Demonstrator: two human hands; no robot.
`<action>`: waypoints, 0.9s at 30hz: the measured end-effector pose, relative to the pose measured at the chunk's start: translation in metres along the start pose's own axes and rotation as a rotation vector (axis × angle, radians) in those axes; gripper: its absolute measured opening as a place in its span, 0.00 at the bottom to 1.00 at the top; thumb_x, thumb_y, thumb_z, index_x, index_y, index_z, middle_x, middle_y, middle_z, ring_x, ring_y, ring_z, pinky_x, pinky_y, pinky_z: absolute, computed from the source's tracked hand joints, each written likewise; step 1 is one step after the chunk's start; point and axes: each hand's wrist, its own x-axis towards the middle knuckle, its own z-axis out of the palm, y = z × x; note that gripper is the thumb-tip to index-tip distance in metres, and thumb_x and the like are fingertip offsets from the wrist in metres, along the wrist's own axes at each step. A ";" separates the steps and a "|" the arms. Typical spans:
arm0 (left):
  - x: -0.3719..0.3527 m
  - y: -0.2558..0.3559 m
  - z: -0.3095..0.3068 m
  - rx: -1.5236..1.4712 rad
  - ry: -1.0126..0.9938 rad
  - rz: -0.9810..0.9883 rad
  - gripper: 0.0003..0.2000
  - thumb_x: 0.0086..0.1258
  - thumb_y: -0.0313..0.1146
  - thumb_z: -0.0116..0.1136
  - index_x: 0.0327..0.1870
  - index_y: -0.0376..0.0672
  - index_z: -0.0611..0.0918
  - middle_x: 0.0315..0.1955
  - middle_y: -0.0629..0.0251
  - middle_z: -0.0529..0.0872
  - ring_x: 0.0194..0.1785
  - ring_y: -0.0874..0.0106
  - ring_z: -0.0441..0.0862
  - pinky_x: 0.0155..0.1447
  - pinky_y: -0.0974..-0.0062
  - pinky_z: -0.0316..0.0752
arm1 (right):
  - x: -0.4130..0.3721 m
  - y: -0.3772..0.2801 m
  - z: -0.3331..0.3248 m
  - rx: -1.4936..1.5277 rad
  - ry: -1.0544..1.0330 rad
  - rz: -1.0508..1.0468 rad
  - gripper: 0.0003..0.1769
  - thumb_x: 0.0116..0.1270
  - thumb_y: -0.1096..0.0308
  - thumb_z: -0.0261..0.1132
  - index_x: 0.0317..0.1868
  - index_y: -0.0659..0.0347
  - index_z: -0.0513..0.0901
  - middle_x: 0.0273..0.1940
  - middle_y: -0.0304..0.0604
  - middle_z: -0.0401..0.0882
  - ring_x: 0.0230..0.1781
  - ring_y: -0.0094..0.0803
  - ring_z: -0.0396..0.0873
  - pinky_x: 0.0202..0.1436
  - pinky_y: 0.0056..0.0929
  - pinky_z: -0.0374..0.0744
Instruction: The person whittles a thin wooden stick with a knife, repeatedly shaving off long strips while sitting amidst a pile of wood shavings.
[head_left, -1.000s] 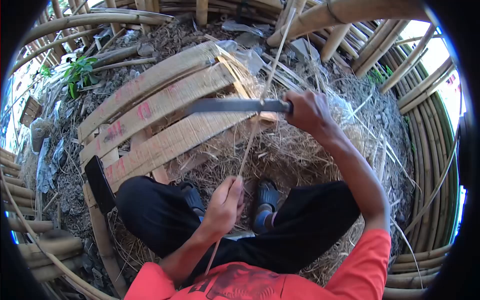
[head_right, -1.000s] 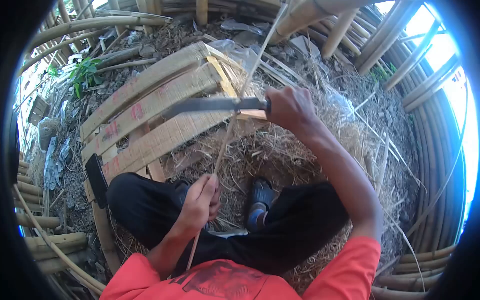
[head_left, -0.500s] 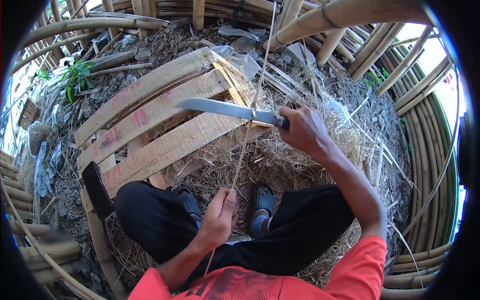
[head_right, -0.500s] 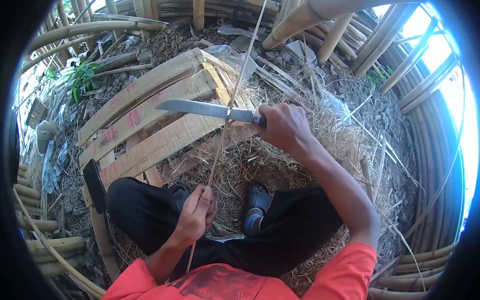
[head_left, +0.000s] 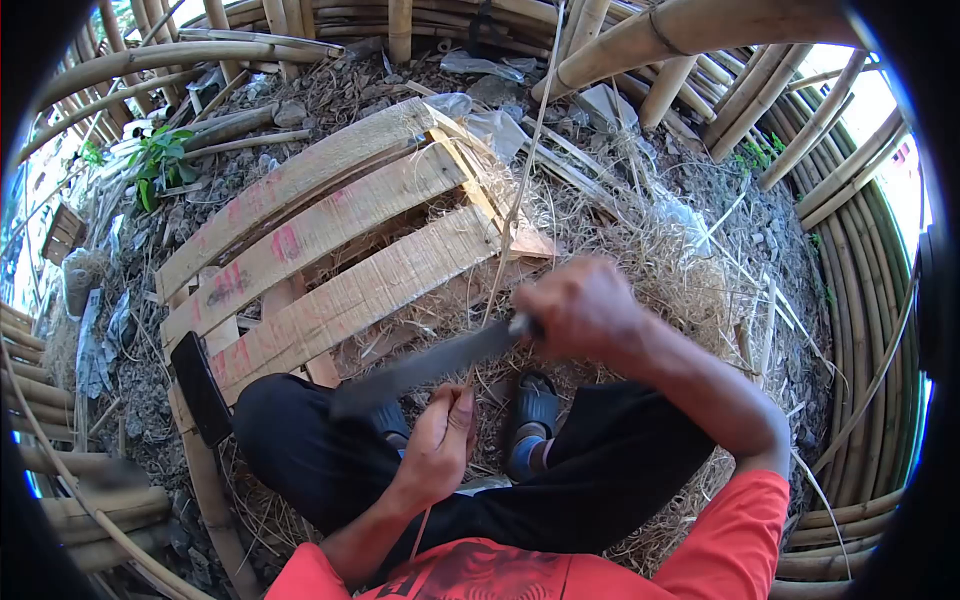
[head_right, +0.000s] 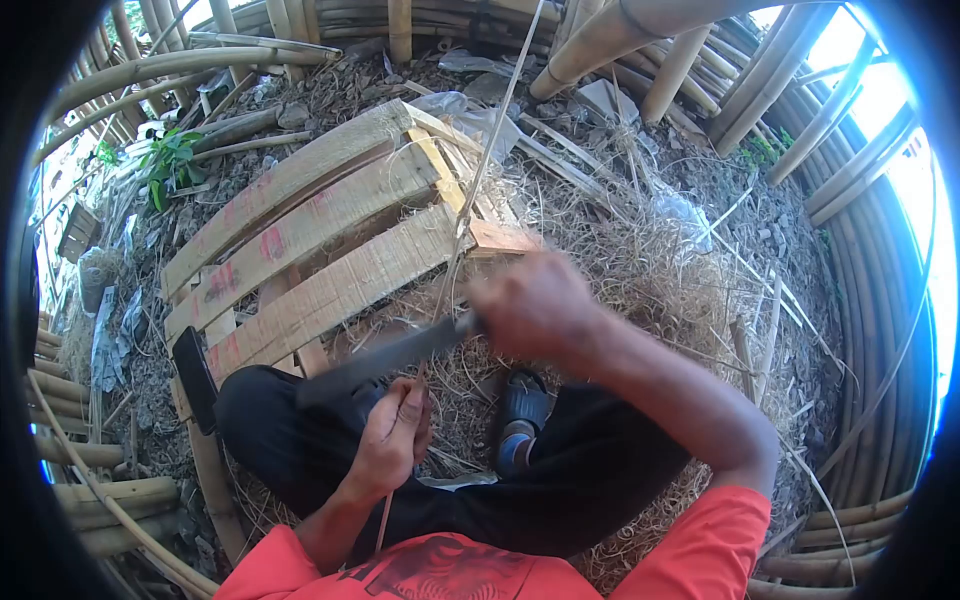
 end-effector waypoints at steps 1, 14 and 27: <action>0.003 -0.001 -0.003 0.040 -0.002 -0.006 0.12 0.80 0.44 0.41 0.39 0.46 0.68 0.20 0.78 0.61 0.17 0.86 0.57 0.19 0.85 0.53 | 0.015 0.042 0.012 -0.238 -0.328 0.313 0.09 0.62 0.66 0.60 0.24 0.55 0.80 0.18 0.41 0.78 0.19 0.33 0.81 0.24 0.38 0.78; -0.001 -0.013 -0.007 0.178 -0.022 0.039 0.14 0.81 0.43 0.39 0.39 0.42 0.69 0.19 0.78 0.62 0.17 0.86 0.56 0.20 0.84 0.53 | 0.000 0.031 0.005 0.060 0.034 0.231 0.07 0.54 0.63 0.66 0.27 0.56 0.79 0.16 0.41 0.76 0.16 0.40 0.77 0.24 0.41 0.75; -0.007 -0.025 -0.049 -0.036 -0.027 -0.231 0.14 0.80 0.47 0.40 0.39 0.47 0.70 0.19 0.79 0.60 0.18 0.87 0.53 0.19 0.86 0.49 | -0.005 0.038 0.016 0.200 -0.025 0.334 0.11 0.58 0.60 0.65 0.30 0.60 0.77 0.19 0.50 0.77 0.23 0.53 0.79 0.31 0.48 0.75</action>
